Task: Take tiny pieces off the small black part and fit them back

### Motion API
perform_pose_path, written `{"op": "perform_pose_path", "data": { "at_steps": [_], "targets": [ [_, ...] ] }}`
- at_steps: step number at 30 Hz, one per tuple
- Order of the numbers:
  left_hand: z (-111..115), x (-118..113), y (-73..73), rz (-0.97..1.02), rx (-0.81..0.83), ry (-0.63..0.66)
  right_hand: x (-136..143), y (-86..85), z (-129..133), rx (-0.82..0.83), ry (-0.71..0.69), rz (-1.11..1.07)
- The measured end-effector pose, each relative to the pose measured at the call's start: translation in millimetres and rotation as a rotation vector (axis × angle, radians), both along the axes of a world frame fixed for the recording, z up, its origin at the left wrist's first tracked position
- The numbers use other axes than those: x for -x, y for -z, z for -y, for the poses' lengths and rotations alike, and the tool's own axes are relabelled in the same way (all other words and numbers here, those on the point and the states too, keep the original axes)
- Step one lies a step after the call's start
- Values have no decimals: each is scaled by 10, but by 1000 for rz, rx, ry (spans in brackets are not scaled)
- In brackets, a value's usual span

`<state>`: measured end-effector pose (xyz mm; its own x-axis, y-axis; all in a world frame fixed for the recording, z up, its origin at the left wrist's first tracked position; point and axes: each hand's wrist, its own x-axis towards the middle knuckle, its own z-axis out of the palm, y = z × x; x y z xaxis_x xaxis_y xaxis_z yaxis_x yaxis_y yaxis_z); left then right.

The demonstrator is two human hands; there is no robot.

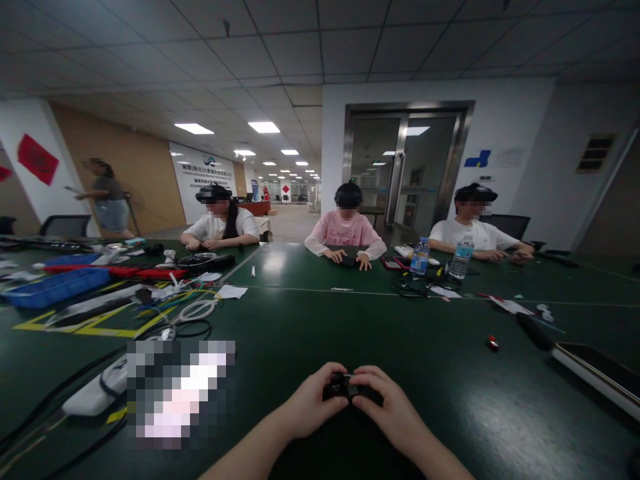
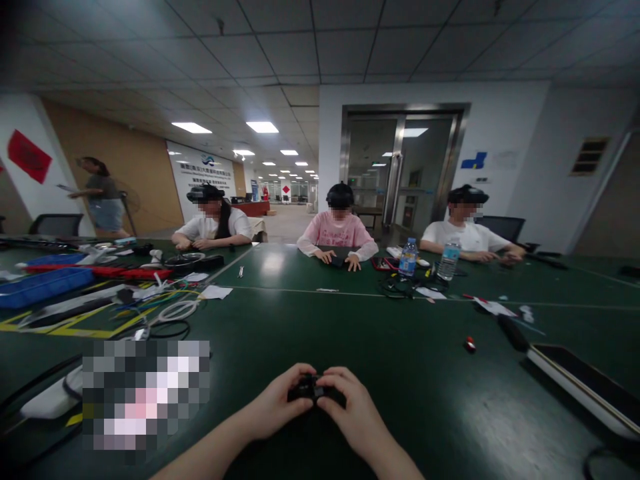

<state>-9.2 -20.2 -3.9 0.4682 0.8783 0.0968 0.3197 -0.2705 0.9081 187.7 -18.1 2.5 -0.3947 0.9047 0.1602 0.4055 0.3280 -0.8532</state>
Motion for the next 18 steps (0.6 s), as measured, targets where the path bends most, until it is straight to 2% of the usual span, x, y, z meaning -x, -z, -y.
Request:
{"op": "perform_pose_path", "data": {
  "at_steps": [9, 14, 18],
  "targets": [
    [15, -15, -5, 127, 78, 38, 4, 37, -6, 55, 12, -98],
    [12, -9, 8, 135, 83, 52, -12, -34, 29, 46, 9, -135],
    [8, -10, 9, 121, 65, 51, -21, -23, 32, 48, 9, -152]
  ]
}}
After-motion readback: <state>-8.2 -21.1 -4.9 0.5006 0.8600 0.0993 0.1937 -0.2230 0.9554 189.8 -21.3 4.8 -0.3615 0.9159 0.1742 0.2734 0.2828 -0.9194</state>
